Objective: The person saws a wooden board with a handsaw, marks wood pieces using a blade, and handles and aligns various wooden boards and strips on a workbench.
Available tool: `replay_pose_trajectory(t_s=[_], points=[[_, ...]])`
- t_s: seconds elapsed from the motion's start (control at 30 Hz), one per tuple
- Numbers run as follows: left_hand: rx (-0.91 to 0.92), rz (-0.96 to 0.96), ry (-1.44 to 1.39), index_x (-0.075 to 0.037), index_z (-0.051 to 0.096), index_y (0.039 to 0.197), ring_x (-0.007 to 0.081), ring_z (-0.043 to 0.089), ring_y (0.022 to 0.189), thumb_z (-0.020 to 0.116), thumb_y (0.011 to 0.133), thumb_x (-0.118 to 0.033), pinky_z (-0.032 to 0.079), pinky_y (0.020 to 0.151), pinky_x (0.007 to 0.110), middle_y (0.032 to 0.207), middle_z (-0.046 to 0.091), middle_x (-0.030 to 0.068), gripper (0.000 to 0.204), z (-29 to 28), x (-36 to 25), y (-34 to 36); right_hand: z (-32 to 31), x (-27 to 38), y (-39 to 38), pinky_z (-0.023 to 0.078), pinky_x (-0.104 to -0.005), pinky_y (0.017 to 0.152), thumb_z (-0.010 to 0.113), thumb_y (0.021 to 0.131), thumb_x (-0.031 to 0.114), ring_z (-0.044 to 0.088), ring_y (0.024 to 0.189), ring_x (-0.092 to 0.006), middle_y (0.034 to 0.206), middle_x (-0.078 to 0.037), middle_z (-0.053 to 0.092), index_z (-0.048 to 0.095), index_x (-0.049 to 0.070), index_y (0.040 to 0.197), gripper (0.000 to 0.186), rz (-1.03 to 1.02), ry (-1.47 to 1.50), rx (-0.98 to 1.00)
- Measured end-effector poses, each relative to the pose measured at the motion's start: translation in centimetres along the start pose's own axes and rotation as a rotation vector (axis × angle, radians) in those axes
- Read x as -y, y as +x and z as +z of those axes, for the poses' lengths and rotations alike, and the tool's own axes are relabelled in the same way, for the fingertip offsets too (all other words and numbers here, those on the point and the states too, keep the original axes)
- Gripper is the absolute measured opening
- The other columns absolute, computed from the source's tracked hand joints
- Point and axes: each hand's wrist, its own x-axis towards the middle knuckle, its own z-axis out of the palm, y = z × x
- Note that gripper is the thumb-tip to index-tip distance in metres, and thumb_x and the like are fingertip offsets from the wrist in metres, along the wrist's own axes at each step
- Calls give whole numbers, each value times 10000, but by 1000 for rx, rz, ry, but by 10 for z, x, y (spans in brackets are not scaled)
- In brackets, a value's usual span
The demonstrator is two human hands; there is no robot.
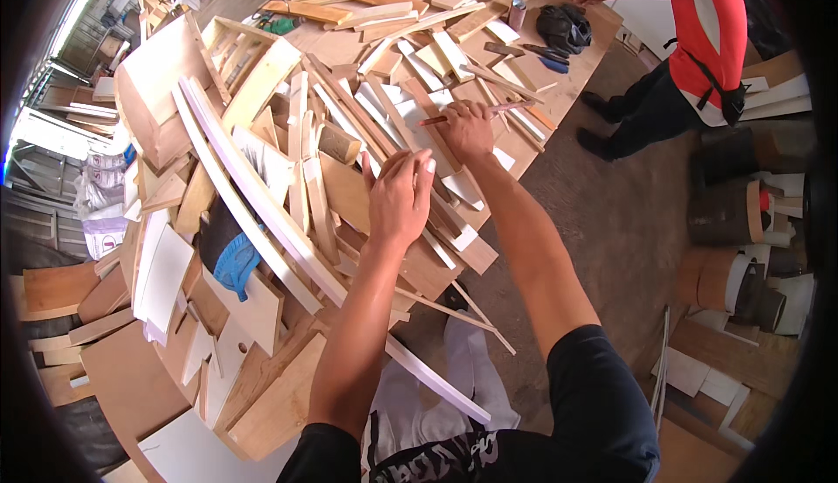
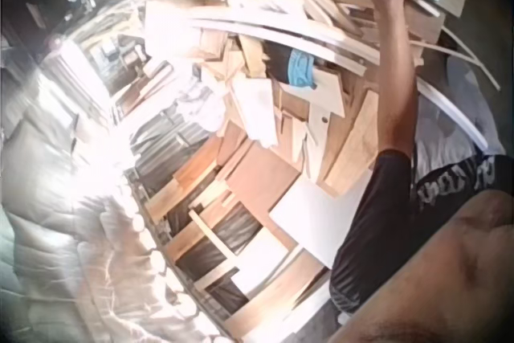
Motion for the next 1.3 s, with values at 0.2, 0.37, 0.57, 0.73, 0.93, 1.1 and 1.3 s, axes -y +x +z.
replay_pose_trajectory(t_s=[0.2,0.37,0.57,0.73,0.93,1.1,1.3], points=[[-29,151,-244,-63,691,1226,341,651,1172,452,1073,-207,287,1182,565,1142,737,116,318,-74,-9,-47,-70,39,-6,513,-382,821,743,905,214,694,776,-254,868,-29,717,784,151,996,118,-214,336,-275],[-125,137,-395,33,684,1180,341,706,1058,351,1083,-198,388,1148,540,1033,762,176,417,-133,-26,-132,-182,85,-76,515,-370,659,771,893,150,655,710,-238,792,-49,658,795,151,1101,209,-173,390,-257],[-52,-125,-641,38,651,1283,308,716,1062,606,995,-56,521,1006,398,1119,755,175,307,-185,-33,-250,-318,213,-197,507,-366,595,750,899,90,634,676,-239,790,-73,630,792,117,1145,251,-80,520,-31],[10,52,-609,-26,628,1354,266,723,1029,749,907,-54,557,894,375,1218,724,157,464,-256,-18,-276,-360,327,-291,510,-391,645,736,910,90,640,691,-288,820,-108,647,771,92,1167,259,65,590,230],[109,40,-641,-1,750,1096,230,746,904,693,963,-50,573,817,321,982,775,127,153,-320,18,-363,-353,428,-369,523,-419,688,717,924,115,663,748,-361,843,-168,669,750,18,1115,216,102,635,271],[53,-69,-654,10,757,1048,186,740,917,692,972,-57,566,820,302,981,775,122,120,-349,42,-448,-353,473,-431,541,-441,739,720,920,125,685,819,-399,934,-202,712,740,-4,1115,235,89,685,342],[76,-184,-692,24,750,1038,143,719,892,676,984,-58,557,827,275,957,772,96,123,-377,40,-524,-370,504,-523,555,-433,777,730,912,135,700,871,-396,987,-201,732,736,13,1133,253,158,673,365]])
